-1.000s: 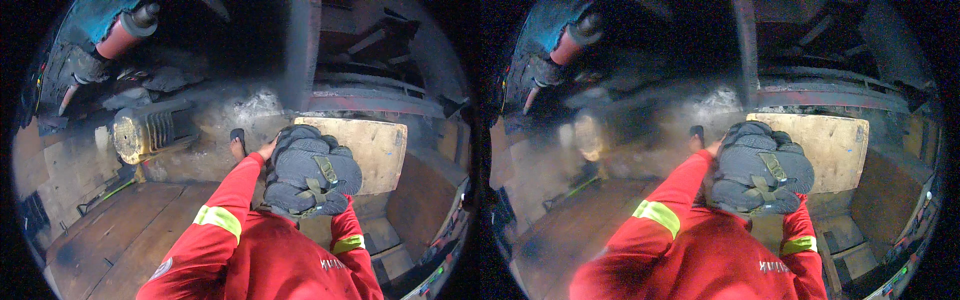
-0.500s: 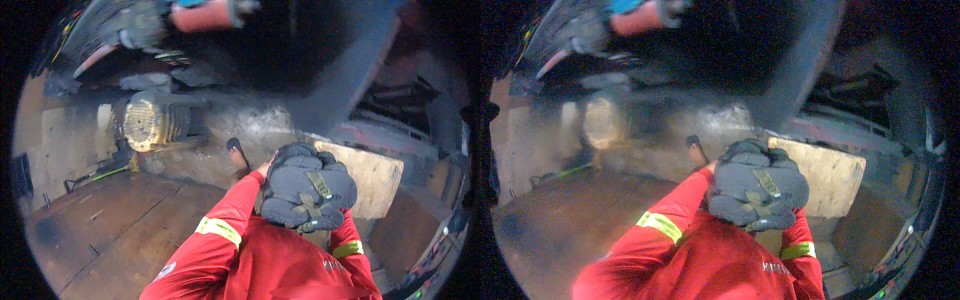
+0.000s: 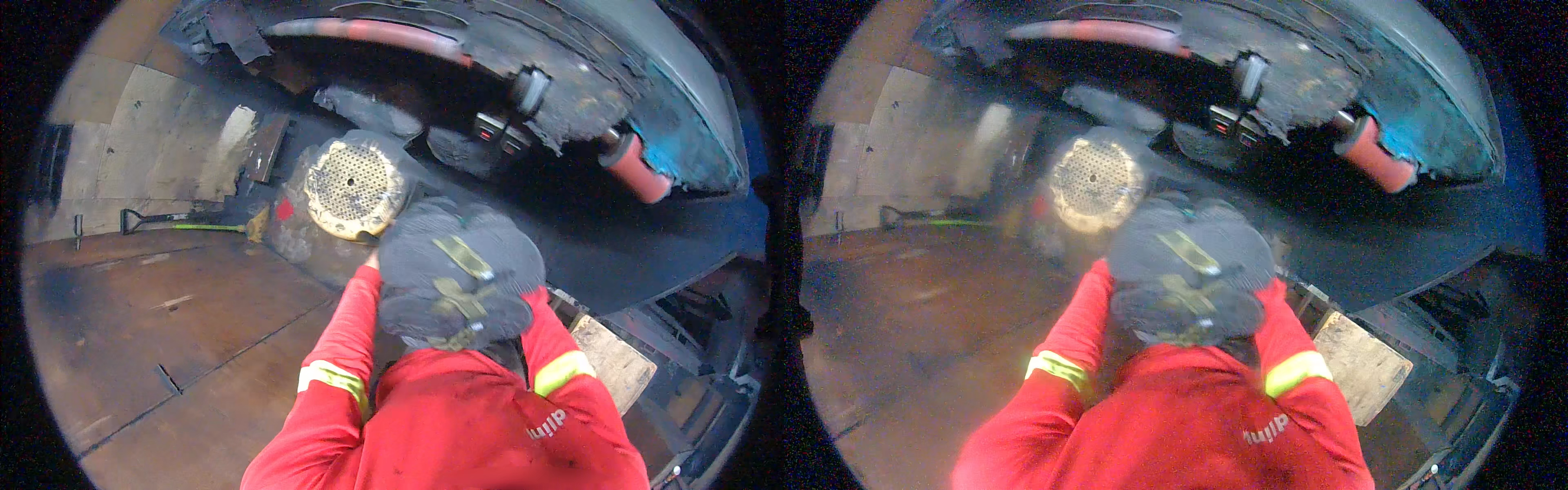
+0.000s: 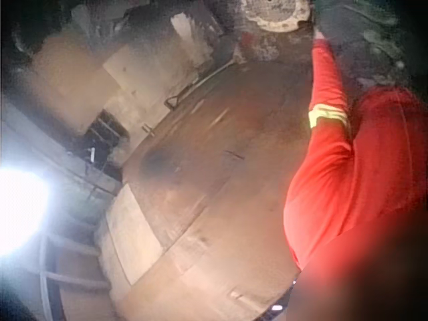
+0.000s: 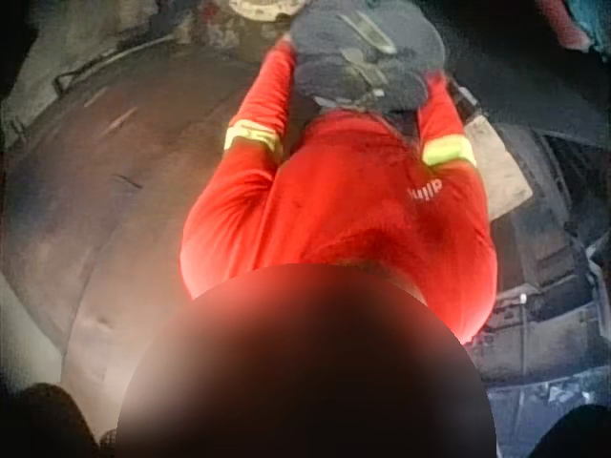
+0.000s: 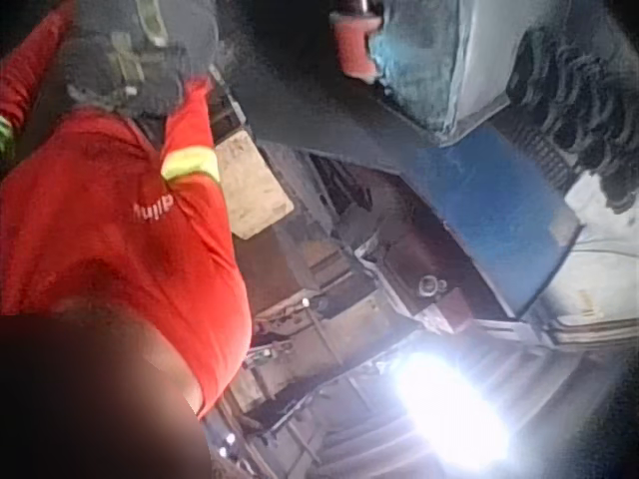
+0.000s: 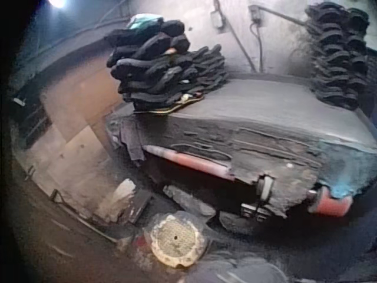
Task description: The person repeatedly presses the soles of sandals against a rotating grinding wheel to smooth or shape them. They handle the sandals one at a time, rotating them to grind different areas, and occasionally stack finished sandals on a nearby surface.
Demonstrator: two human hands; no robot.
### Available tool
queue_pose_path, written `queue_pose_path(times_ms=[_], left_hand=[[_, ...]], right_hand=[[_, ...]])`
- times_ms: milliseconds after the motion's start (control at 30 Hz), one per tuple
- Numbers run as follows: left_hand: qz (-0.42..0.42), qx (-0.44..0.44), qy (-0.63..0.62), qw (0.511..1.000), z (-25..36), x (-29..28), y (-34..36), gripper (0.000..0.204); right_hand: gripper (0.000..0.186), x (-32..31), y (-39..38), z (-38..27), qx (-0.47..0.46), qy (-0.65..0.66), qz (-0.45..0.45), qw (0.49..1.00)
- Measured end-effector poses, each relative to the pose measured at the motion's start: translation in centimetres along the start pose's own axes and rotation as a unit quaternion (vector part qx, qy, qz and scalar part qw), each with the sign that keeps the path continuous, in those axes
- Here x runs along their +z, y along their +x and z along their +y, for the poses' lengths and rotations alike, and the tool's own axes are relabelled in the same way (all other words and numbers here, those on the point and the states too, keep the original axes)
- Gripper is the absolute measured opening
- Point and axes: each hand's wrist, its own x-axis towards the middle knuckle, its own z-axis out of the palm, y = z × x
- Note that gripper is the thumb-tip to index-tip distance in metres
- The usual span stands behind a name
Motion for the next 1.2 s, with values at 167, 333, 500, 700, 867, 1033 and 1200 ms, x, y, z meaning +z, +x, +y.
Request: queue_pose_path(times_ms=[167, 333, 500, 700, 867, 1033, 1200], left_hand=[[0.091, 0.065, -0.151, 0.982, 5.6, -12.9, -3.2, 0.066], [0.092, 0.111, -0.282, 0.948, 6.2, -17.1, -1.4, 0.066], [0.066, 0.146, -0.387, 0.908, 2.4, -14.0, -0.1, 0.065], [0.076, 0.191, -0.422, 0.883, 1.1, -11.6, -1.6, 0.066], [0.392, 0.108, -0.251, 0.878, 6.6, -16.8, -7.7, 0.061], [0.339, 0.435, 0.377, 0.744, 24.1, -19.2, -7.0, 0.056], [0.156, 0.303, 0.433, 0.835, 34.6, -11.1, -2.1, 0.083]], right_hand=[[0.042, 20.8, 5.5, -4.6, -0.054, -0.017, -0.107, 0.993], [0.041, 36.8, 10.3, -8.7, -0.11, -0.018, -0.158, 0.981], [0.041, 41.8, 15.5, -8.8, -0.139, -0.04, -0.175, 0.974], [0.044, 34.8, 18.0, -7.9, -0.092, -0.097, -0.115, 0.984], [0.078, 13.8, 10.2, 3.9, 0.175, -0.176, -0.024, 0.968], [0.037, -10.4, 3.9, 15.5, -0.054, -0.531, 0.052, 0.844], [0.017, -25.5, -2.3, 13.2, 0.259, -0.038, 0.267, 0.928]])
